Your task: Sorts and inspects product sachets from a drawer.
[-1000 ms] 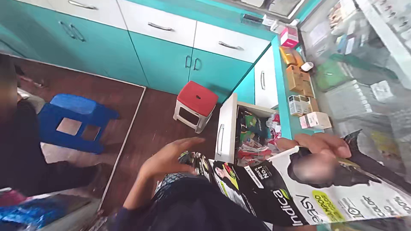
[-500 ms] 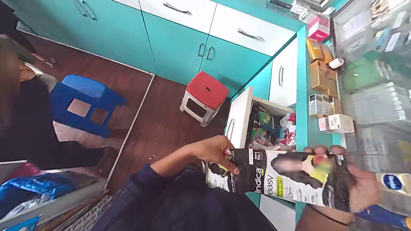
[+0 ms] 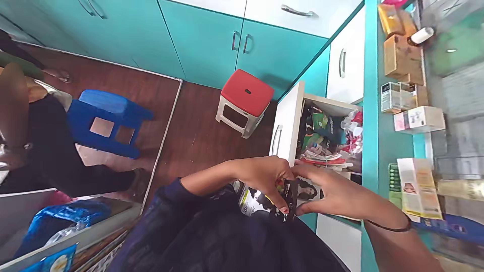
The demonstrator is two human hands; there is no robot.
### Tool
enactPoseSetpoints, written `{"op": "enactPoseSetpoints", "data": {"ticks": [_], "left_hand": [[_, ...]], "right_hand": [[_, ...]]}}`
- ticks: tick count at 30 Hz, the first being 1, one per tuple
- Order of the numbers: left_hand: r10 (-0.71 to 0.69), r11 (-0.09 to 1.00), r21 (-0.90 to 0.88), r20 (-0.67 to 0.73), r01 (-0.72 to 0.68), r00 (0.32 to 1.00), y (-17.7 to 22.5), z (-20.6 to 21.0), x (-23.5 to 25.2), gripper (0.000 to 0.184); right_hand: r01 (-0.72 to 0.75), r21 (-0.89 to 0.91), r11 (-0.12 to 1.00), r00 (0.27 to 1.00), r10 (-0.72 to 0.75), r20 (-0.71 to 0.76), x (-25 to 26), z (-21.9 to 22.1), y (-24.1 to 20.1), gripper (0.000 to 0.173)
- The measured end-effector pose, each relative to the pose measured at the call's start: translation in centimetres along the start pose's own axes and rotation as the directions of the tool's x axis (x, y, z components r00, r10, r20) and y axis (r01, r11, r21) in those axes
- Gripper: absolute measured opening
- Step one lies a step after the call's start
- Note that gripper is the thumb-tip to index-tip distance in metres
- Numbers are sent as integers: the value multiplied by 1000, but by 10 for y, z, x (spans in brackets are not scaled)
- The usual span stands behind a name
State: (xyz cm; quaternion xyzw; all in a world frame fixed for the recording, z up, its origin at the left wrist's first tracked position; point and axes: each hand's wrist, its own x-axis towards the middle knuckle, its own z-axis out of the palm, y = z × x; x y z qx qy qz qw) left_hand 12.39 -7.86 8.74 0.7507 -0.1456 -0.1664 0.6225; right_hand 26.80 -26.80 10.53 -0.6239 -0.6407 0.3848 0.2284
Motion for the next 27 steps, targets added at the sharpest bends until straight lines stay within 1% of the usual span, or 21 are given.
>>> {"op": "enactPoseSetpoints", "data": {"ticks": [2,5,6,7,9,11,13,15,20,22,25,27], "left_hand": [[-9,1000,-23,15,9,1000,-2,0,-4,23],[-15,1000,11,-28,15,1000,-4,0,-9,24],[-31,999,26,-42,32,999,-3,1,-9,25],[-48,998,36,-46,50,998,-2,1,-10,25],[-72,997,35,-38,73,997,0,1,-10,24],[-90,996,-4,-43,90,995,0,1,-11,24],[-93,992,-89,-44,89,995,-2,1,-12,22],[-49,982,-182,-22,44,999,-5,1,-11,19],[133,929,-351,30,-114,991,-18,4,-5,17],[158,916,-381,53,-127,986,-21,4,-3,15],[151,926,-362,88,-109,985,-25,7,0,15],[196,921,-361,100,-148,975,-28,11,5,16]], "right_hand": [[3,23,1000,999,-4,38,2,-2,2,70],[-67,203,977,991,41,128,7,-3,-2,75],[-99,258,961,987,63,145,8,-4,-4,72],[-128,295,947,984,84,157,10,-4,-7,64],[-182,327,927,973,121,198,13,-6,-10,37],[-188,382,905,970,111,215,14,-6,-11,20],[-163,465,870,974,67,216,13,-6,-7,16],[-94,528,844,979,-19,205,13,-4,-2,13],[117,583,804,958,-247,147,16,8,13,21],[159,598,786,947,-293,133,17,11,17,21],[180,630,755,923,-352,157,22,17,23,21],[185,670,719,895,-405,188,26,21,28,17]]}}
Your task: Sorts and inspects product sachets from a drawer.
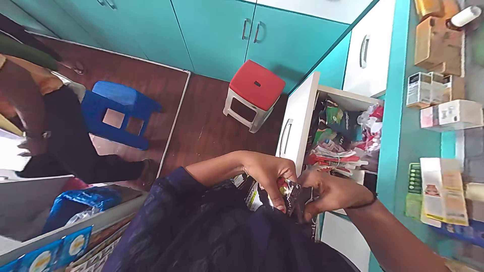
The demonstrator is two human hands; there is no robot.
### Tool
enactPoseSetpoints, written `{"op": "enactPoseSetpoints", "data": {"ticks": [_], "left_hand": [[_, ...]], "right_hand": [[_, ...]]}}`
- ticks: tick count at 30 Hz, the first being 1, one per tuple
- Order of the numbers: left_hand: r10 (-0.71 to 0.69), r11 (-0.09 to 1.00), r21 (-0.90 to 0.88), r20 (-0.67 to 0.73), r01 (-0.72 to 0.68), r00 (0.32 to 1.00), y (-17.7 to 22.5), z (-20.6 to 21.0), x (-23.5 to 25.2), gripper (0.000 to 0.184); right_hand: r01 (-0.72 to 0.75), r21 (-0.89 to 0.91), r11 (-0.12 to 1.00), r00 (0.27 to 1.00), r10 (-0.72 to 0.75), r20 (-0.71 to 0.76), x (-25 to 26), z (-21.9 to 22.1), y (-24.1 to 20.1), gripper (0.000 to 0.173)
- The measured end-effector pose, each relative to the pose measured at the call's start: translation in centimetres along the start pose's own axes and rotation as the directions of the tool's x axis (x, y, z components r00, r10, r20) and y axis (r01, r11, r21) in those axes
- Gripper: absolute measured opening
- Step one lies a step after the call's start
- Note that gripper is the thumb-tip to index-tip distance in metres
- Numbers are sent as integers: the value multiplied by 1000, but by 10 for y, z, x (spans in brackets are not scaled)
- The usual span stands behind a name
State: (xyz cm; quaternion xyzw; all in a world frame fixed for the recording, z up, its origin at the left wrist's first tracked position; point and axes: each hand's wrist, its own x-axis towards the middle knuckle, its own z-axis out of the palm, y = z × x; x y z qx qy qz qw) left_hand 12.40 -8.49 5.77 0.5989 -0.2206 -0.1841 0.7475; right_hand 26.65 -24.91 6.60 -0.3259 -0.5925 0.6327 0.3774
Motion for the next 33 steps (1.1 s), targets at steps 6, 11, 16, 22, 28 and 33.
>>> {"op": "enactPoseSetpoints", "data": {"ticks": [6,11,16,22,28,33], "left_hand": [[135,990,-45,87,-131,987,-23,4,11,31],[195,975,-125,78,-185,978,-18,5,8,27],[487,863,-193,70,-467,871,-77,-3,24,28],[406,868,-271,-92,-415,909,-75,-16,13,15],[-74,995,47,-177,84,981,-6,-42,-3,14],[-131,953,249,-183,175,974,-25,-33,-20,30]], "right_hand": [[36,168,985,978,-69,196,8,-3,17,18],[41,305,951,968,-114,225,10,-4,31,23],[208,327,922,950,-270,157,10,-1,48,12],[197,153,968,980,-188,-71,-8,-12,37,12],[-422,-243,873,880,329,-344,-34,-26,-21,34],[-595,-425,682,795,423,-435,-32,-14,-38,26]]}}
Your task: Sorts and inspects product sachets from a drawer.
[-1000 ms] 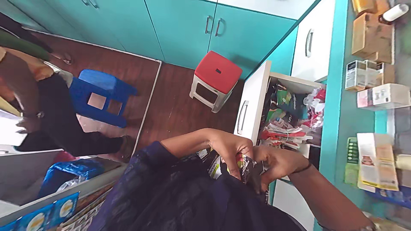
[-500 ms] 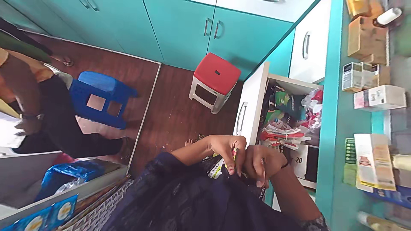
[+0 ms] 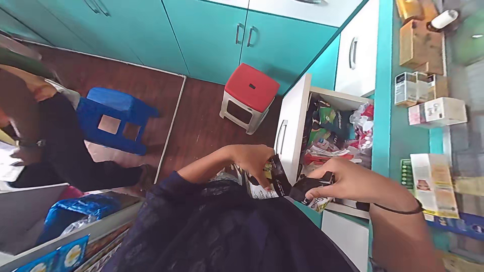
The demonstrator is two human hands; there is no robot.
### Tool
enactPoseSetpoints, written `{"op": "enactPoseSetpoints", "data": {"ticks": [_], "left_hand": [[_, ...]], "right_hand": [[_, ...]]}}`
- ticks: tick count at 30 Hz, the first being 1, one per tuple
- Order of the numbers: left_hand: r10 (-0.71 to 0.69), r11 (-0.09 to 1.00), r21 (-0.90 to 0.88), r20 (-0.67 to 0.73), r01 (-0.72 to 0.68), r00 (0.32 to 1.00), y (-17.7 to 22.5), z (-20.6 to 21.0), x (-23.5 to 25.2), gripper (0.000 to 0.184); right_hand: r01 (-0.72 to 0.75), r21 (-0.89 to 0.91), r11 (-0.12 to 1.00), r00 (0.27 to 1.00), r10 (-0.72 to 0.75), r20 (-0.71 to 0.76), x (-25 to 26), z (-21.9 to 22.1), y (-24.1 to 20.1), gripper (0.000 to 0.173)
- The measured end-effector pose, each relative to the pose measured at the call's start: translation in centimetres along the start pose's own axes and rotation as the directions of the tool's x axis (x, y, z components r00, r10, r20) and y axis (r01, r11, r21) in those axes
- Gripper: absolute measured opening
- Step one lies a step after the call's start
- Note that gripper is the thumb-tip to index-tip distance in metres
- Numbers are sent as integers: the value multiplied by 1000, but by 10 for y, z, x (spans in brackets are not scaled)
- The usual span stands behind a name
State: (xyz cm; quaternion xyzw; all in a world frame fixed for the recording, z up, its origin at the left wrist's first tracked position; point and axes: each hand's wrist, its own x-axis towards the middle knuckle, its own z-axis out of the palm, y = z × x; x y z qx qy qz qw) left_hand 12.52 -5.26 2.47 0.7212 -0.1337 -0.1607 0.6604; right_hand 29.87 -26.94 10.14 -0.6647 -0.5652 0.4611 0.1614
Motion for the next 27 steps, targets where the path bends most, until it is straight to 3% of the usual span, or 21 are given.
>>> {"op": "enactPoseSetpoints", "data": {"ticks": [2,3,9,17,19,21,22,23,25,27], "left_hand": [[-251,966,73,17,250,968,30,0,0,25],[-294,953,86,14,291,956,36,1,0,24],[-315,945,90,-16,315,949,50,3,-3,26],[-333,941,70,8,332,943,49,9,1,26],[-278,954,129,33,272,960,45,6,-4,28],[-221,970,114,68,213,973,35,-5,-22,29],[-235,971,63,47,232,971,30,-13,-34,25],[-253,967,2,-15,253,967,27,-19,-43,20],[-189,981,-69,-150,181,970,20,-19,-50,14],[-38,999,-45,-227,28,973,18,-19,-47,13]], "right_hand": [[-11,-28,1000,998,10,-57,-3,2,-1,27],[-5,-35,999,996,2,-88,-5,3,0,28],[113,-111,987,958,-138,-252,-24,6,-1,37],[101,-136,985,948,-137,-286,-38,12,-1,36],[150,-111,982,931,-179,-319,-51,7,6,26],[139,3,990,904,-125,-408,-97,-12,22,7],[91,59,994,870,-51,-490,-126,-21,29,10],[26,107,994,790,45,-611,-150,-23,32,13],[-103,161,982,578,191,-793,-177,-15,37,40],[-33,216,976,390,212,-896,-162,-8,43,52]]}}
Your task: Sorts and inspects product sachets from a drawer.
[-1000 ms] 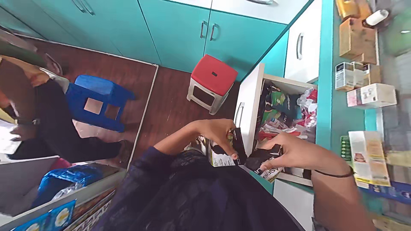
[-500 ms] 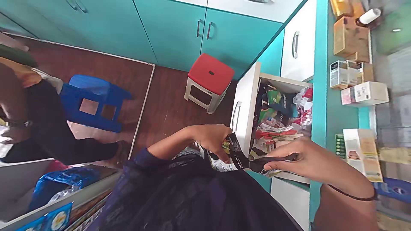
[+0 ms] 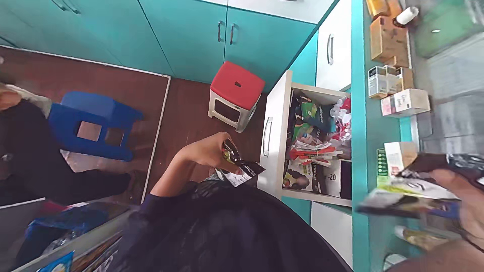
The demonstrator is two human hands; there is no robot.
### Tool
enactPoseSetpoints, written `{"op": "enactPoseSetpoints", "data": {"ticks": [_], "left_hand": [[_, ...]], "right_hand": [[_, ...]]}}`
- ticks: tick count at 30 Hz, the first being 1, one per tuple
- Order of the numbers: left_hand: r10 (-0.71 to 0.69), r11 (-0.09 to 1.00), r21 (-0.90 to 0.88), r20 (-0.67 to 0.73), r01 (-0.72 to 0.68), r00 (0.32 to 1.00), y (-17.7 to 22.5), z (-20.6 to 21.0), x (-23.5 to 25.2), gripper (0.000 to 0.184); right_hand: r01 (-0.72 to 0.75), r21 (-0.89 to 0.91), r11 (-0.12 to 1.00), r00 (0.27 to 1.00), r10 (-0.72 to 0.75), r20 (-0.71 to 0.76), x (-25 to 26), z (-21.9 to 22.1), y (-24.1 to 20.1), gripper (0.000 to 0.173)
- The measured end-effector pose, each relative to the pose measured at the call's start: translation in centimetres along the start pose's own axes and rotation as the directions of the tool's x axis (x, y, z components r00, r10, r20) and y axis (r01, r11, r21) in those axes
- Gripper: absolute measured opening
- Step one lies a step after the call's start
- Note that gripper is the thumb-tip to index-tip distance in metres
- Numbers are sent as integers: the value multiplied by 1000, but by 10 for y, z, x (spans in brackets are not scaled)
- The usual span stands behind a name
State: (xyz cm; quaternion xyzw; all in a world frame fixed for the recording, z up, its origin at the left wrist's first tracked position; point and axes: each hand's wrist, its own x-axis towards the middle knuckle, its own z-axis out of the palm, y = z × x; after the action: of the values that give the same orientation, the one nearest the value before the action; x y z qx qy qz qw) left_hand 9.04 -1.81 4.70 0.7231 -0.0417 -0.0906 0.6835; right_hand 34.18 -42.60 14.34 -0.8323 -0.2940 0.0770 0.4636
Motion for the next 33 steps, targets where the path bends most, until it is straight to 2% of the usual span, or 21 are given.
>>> {"op": "enactPoseSetpoints", "data": {"ticks": [1,3,5,7,9,11,13,14,16,17,19,21,23,25,27,29,31,33], "left_hand": [[66,998,7,-28,-66,997,3,1,2,11],[166,986,18,-85,-165,982,9,4,1,11],[234,972,21,-118,-233,965,12,5,-3,12],[266,964,20,-118,-265,957,13,6,-7,10],[277,961,17,-109,-277,955,10,6,-10,6],[256,966,3,-115,-257,960,4,7,-12,5],[261,965,1,-108,-263,959,1,7,-10,5],[264,964,-3,-103,-266,959,1,8,-9,5],[275,961,-10,-75,-277,958,4,9,-6,5],[284,958,-5,-66,-285,956,6,10,-4,6],[306,952,20,-56,-306,950,11,11,3,5],[311,950,38,-67,-309,948,16,13,8,6],[296,955,41,-84,-293,951,20,15,12,5],[289,957,41,-109,-286,951,20,16,14,6],[281,959,18,-144,-281,949,20,20,16,9],[273,960,-8,-177,-278,946,20,25,18,10],[289,955,-24,-165,-297,943,22,30,22,13],[309,951,19,-159,-310,938,26,39,30,14]], "right_hand": [[-6,87,996,997,12,-75,3,16,-5,50],[-66,302,951,987,107,-120,4,46,-16,44],[-172,495,851,944,287,-165,1,71,-12,39],[-286,633,719,864,480,-154,-8,91,6,30],[-359,687,632,796,591,-128,-23,109,37,27],[-437,573,693,749,634,-195,-42,128,63,33],[-526,224,820,760,572,-308,-60,135,78,52],[-543,25,839,784,517,-344,-67,133,81,66],[-474,-302,827,856,354,-376,-74,129,78,76],[-422,-409,809,891,287,-352,-75,128,72,75],[-228,-530,817,971,150,-187,-72,129,64,53],[-19,-515,857,992,82,100,-67,134,71,34],[-6,-467,884,926,182,331,-63,148,83,35],[-59,-490,870,826,318,465,-56,165,88,36],[-97,-512,854,780,385,494,-49,174,83,38],[-100,-458,883,837,323,441,-48,173,67,39],[-27,-283,959,919,135,370,-44,169,45,46],[20,38,999,905,-35,424,-37,164,18,71]]}}
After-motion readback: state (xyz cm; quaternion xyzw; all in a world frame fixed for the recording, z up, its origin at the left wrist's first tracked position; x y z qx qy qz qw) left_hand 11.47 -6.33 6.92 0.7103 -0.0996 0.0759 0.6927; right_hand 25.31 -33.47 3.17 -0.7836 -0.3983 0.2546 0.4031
